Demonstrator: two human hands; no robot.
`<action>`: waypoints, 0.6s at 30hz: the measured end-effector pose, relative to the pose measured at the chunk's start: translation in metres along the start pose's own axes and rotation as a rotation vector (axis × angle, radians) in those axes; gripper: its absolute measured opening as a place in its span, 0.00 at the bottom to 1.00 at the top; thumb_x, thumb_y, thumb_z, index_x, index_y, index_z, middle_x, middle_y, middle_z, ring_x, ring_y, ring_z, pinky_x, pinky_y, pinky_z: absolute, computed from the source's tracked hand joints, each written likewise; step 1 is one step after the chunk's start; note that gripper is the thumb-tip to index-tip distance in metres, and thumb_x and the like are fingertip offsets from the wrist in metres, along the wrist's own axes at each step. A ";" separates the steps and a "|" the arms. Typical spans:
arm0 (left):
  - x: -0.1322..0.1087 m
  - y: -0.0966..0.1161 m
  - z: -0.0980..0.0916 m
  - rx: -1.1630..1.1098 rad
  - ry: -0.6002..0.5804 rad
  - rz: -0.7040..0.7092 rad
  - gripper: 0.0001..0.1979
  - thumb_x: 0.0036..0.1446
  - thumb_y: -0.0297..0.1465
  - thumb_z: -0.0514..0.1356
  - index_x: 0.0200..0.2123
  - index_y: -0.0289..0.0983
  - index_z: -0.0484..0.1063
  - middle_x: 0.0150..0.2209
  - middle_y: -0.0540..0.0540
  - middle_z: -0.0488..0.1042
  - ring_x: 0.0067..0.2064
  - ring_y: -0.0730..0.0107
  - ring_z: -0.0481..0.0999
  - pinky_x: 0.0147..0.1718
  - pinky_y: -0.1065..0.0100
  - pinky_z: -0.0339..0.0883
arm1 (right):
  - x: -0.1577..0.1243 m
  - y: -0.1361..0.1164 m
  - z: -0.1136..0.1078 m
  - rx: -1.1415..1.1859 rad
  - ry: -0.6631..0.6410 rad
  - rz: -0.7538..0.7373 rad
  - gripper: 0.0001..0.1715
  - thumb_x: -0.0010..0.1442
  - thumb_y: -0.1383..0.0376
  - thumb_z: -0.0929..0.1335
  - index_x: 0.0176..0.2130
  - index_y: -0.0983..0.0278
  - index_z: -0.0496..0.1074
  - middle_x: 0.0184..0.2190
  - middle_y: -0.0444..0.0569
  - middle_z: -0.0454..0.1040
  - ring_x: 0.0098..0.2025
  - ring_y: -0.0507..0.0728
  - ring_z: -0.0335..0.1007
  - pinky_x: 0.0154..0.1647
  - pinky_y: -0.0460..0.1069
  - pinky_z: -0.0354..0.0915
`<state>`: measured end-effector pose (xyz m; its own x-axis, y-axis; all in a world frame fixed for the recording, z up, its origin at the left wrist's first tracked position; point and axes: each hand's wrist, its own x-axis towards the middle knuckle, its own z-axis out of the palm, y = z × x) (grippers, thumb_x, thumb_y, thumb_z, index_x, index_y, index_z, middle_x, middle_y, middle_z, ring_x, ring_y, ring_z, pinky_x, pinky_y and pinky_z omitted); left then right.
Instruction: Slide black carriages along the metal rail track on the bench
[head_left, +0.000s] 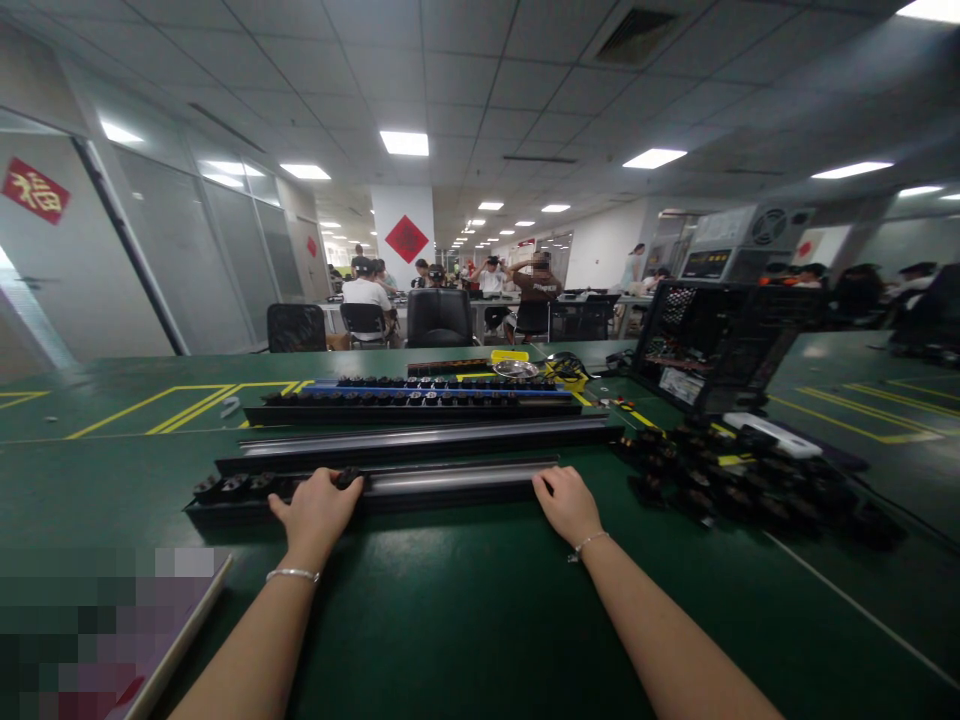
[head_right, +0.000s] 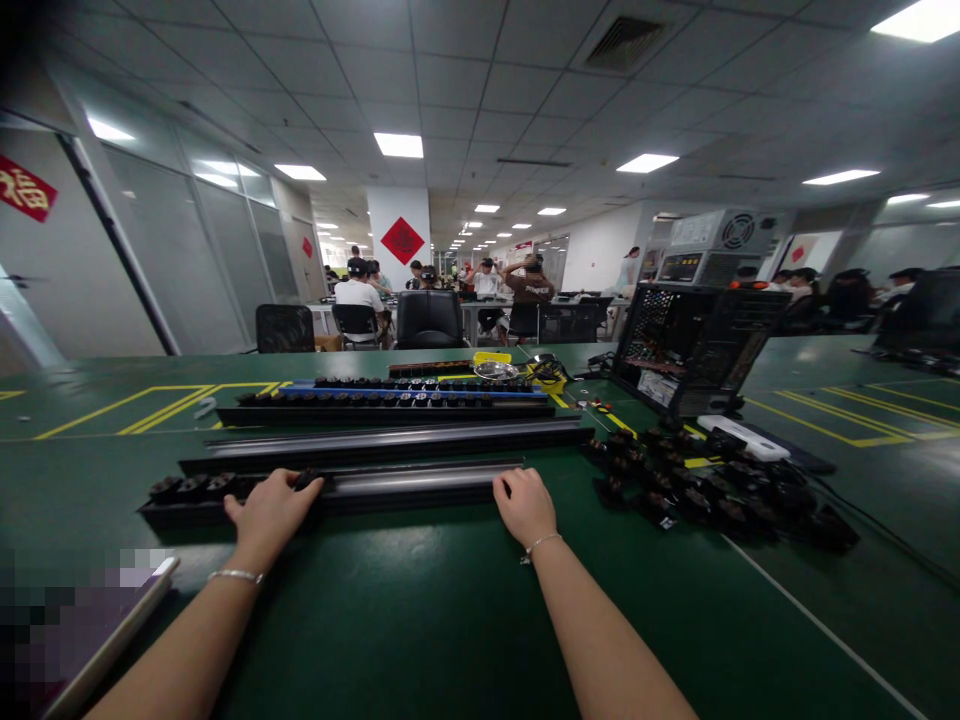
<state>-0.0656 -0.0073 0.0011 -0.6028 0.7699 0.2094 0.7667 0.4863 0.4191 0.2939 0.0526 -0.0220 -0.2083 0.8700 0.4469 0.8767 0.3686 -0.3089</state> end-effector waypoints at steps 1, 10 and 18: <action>0.000 0.000 0.000 0.002 0.000 0.000 0.23 0.47 0.50 0.51 0.36 0.39 0.69 0.38 0.37 0.76 0.47 0.48 0.71 0.57 0.39 0.33 | 0.000 0.000 0.000 0.000 -0.001 0.003 0.20 0.63 0.60 0.57 0.31 0.62 0.73 0.32 0.48 0.74 0.38 0.55 0.63 0.41 0.48 0.57; -0.002 0.002 0.000 0.005 0.004 0.024 0.23 0.48 0.51 0.51 0.36 0.39 0.70 0.38 0.38 0.76 0.47 0.48 0.71 0.56 0.38 0.32 | 0.000 -0.001 -0.001 0.008 -0.022 0.029 0.20 0.63 0.60 0.56 0.31 0.62 0.73 0.33 0.48 0.74 0.39 0.55 0.63 0.41 0.48 0.57; -0.001 0.001 0.001 -0.001 0.017 0.035 0.24 0.47 0.51 0.51 0.37 0.39 0.71 0.38 0.37 0.77 0.46 0.47 0.72 0.56 0.38 0.33 | 0.000 -0.003 -0.003 0.017 -0.021 0.033 0.20 0.63 0.60 0.57 0.31 0.62 0.73 0.32 0.49 0.74 0.39 0.55 0.63 0.40 0.48 0.57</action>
<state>-0.0636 -0.0074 0.0004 -0.5797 0.7789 0.2392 0.7870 0.4592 0.4121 0.2928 0.0500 -0.0183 -0.1887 0.8886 0.4182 0.8756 0.3450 -0.3380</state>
